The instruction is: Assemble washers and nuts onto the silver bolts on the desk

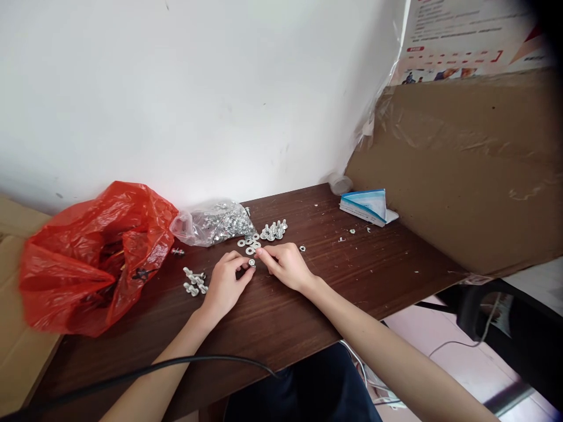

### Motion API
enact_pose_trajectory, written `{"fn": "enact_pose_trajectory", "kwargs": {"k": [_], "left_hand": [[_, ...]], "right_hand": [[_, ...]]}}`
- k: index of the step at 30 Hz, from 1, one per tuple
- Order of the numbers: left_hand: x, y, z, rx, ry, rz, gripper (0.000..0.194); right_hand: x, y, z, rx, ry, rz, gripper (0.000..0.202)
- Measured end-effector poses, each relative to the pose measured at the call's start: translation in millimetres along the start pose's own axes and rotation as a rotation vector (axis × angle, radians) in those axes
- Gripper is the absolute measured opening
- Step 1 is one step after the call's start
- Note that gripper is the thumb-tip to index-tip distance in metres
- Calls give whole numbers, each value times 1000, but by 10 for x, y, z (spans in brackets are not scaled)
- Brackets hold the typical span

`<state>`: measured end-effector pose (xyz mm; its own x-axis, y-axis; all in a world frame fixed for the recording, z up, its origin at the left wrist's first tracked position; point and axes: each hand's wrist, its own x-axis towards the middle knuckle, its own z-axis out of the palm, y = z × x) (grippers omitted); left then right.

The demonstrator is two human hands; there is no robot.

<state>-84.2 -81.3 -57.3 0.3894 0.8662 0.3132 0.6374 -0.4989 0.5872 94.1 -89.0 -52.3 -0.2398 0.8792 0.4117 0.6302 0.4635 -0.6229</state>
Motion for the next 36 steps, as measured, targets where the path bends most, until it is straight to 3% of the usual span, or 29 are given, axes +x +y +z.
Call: {"fn": "enact_pose_trajectory", "kwargs": {"k": [14,36], "left_hand": [[-1,-9,4,0,10,14,11],[6,3,-6,-1,24,26,10]], "right_hand": [[-1,3,-23,-16,-61,-50,49],[2,-2,-22,-50,-36,-16,51]]}}
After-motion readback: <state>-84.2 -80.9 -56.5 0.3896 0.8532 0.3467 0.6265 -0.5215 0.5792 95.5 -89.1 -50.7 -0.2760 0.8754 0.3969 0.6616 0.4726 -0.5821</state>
